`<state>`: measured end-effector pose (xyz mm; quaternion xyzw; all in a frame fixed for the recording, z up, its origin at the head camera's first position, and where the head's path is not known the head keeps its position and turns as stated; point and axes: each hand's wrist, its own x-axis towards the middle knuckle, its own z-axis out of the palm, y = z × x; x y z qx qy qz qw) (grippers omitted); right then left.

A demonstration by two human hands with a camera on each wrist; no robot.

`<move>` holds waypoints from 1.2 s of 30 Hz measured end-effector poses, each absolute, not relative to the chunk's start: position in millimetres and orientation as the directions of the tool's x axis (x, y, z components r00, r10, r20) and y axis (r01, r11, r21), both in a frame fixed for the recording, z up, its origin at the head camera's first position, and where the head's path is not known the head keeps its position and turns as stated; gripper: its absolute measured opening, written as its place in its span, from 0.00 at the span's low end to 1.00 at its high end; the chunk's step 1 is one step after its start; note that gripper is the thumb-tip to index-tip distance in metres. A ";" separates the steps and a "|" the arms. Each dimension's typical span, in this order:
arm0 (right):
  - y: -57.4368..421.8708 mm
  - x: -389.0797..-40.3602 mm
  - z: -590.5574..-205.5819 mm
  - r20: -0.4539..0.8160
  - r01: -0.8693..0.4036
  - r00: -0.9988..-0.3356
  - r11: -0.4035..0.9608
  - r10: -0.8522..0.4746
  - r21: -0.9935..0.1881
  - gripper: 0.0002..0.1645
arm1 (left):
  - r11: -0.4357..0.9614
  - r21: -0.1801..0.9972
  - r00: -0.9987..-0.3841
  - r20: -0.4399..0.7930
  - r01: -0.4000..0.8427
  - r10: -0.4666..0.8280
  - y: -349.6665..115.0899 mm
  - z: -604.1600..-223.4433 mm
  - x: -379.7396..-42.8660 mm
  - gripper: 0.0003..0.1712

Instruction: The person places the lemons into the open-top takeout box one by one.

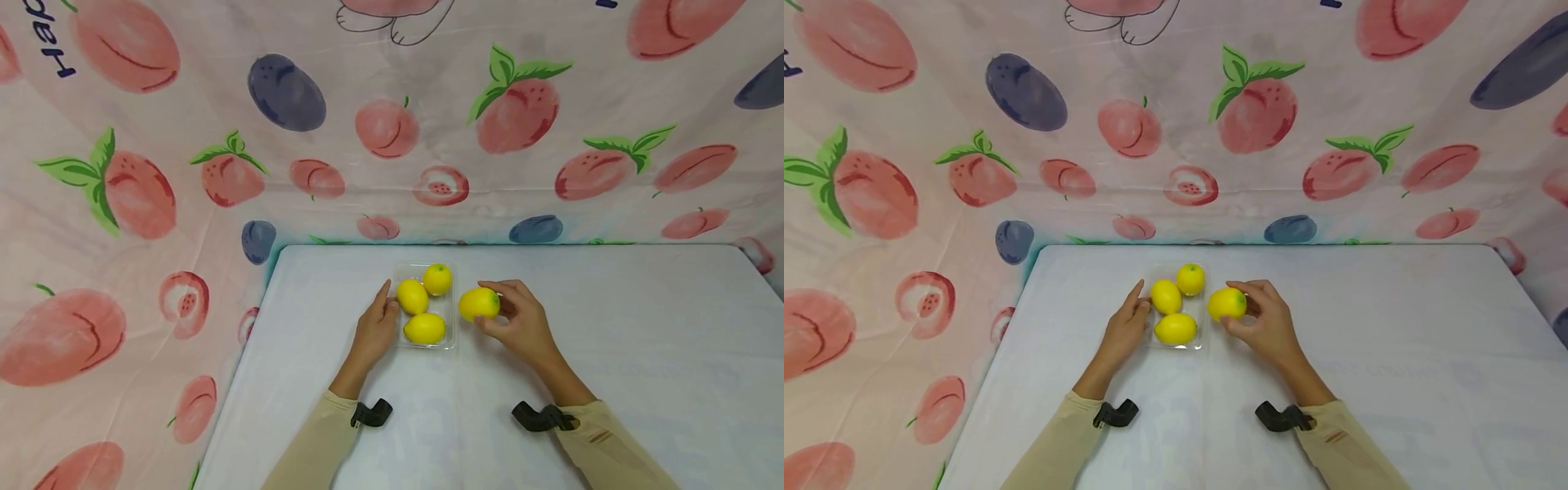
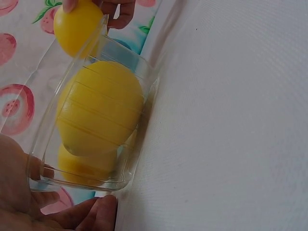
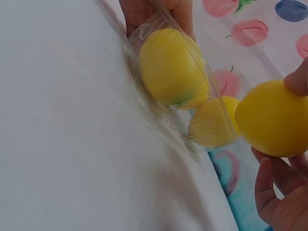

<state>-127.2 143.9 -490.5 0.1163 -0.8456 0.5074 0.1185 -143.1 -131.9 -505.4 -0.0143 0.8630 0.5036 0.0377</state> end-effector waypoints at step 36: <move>105.9 -151.6 -479.9 0.417 -0.434 -0.897 0.479 -0.148 -0.763 0.36 | 0.479 0.875 -0.995 -0.091 -0.067 0.027 -132.6 -502.0 -141.8 0.32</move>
